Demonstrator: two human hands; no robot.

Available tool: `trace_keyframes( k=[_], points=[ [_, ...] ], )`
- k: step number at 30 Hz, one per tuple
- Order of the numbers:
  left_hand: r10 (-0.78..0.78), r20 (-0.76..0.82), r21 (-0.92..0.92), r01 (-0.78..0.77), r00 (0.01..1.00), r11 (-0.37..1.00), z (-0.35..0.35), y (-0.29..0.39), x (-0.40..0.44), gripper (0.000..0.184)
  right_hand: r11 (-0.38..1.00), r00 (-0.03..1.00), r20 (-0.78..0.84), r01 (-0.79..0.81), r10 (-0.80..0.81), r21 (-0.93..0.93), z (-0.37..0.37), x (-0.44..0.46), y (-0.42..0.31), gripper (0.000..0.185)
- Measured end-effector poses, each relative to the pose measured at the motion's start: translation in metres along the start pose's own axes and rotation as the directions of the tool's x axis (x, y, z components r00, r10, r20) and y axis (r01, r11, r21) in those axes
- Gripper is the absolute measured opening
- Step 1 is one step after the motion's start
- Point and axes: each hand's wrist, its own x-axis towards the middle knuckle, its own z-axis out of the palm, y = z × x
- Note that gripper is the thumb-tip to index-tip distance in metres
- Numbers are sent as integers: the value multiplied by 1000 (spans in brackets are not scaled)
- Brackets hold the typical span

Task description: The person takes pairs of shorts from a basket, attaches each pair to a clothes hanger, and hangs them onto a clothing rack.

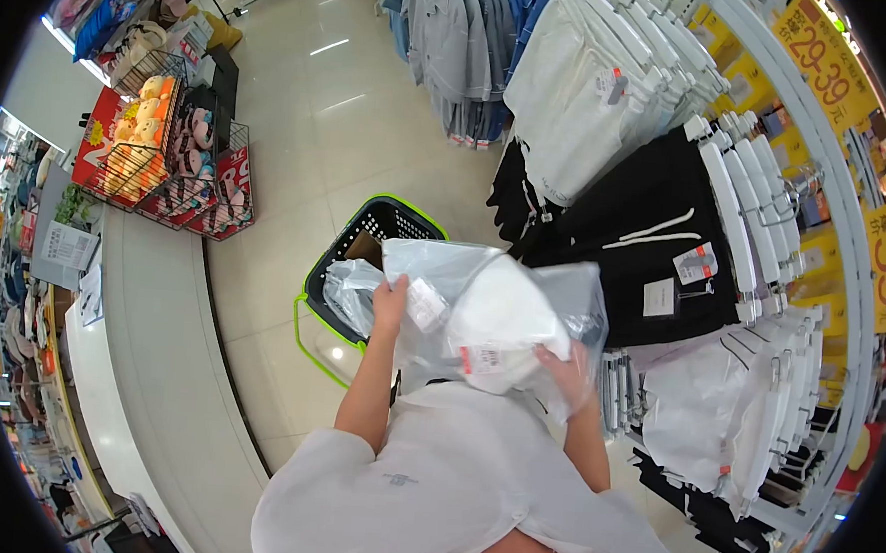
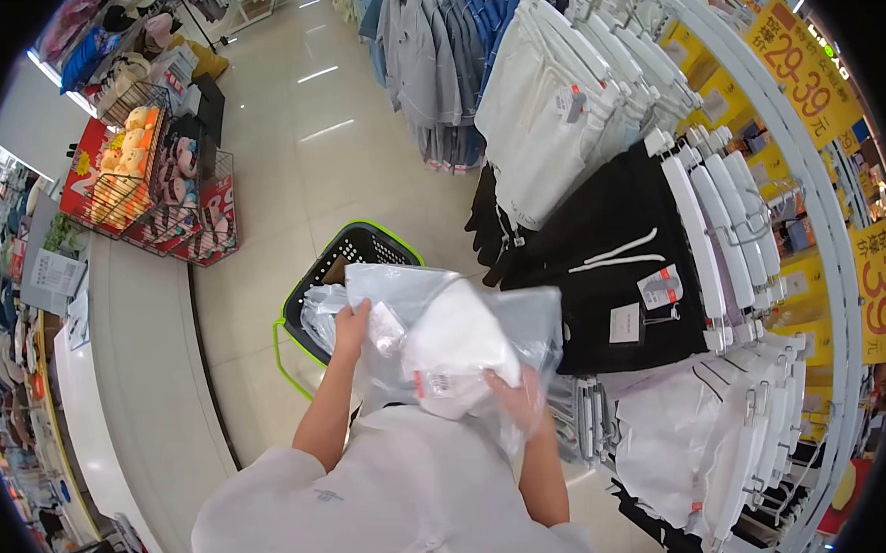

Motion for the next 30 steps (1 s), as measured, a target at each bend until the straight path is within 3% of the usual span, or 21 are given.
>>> trace_keyframes(
  k=[1,3,5,6,8,9,11,12,13,14,15,16,17,18,19,21,22,23,25,27,30],
  points=[
    [29,-122,-66,-38,992,997,0,-1,10,47,999,996,-80,32,-29,34,-5,-4,-10,34],
    [37,-103,-45,-42,994,998,-1,-9,24,42,997,987,-159,48,-38,61,-8,-5,-17,34],
    [105,-74,552,-47,992,832,6,1,37,44,995,996,-90,0,-9,-102,-3,3,-20,37],
    [200,-214,593,-36,956,804,15,39,17,52,995,996,-92,-8,-1,-103,5,10,-23,37],
    [634,-104,536,-494,766,684,25,75,14,57,918,975,-138,110,-175,-381,29,34,-32,36],
    [498,-26,305,-468,867,829,33,102,1,56,920,977,-142,94,-158,-381,41,46,-38,36],
    [296,271,-60,-291,916,955,45,160,-27,59,646,873,216,471,-436,-600,65,72,-50,36],
    [321,437,-103,-308,840,946,47,186,-38,67,650,877,214,466,-431,-601,78,78,-52,36],
    [408,530,-121,-410,743,904,41,217,-51,73,602,844,368,536,-390,-592,90,84,-53,36],
    [495,451,57,-578,743,814,49,218,-51,70,556,789,513,607,-337,-568,100,89,-56,37],
    [587,383,247,-691,714,679,52,219,-49,68,558,791,515,603,-330,-570,109,92,-62,37],
    [578,385,246,-684,720,687,50,214,-41,68,566,821,548,531,-159,-631,116,94,-72,37],
    [470,343,269,-564,814,781,49,205,-25,59,555,826,563,462,14,-692,120,98,-77,36],
    [352,299,284,-435,887,855,46,195,-8,52,626,858,511,425,-50,-653,123,100,-66,41],
    [367,244,237,-422,898,875,39,182,6,43,630,859,510,419,-42,-654,124,103,-60,41],
    [381,111,213,-396,918,893,21,155,32,23,803,983,161,167,-89,-572,123,109,-52,47],
    [581,-13,259,-559,814,788,13,149,37,19,839,986,62,164,-155,-519,119,111,-65,51],
    [574,-4,257,-553,819,792,6,146,40,19,840,988,59,152,-142,-521,117,115,-72,51],
    [478,22,233,-469,878,852,-3,146,41,13,776,922,27,340,-386,-532,116,119,-81,43],
    [521,30,275,-508,853,816,-5,155,39,8,841,934,-51,293,-354,-455,119,120,-91,37],
    [447,112,106,-458,887,882,-6,168,36,7,939,959,-183,155,-217,-306,119,127,-124,27]
  ],
)
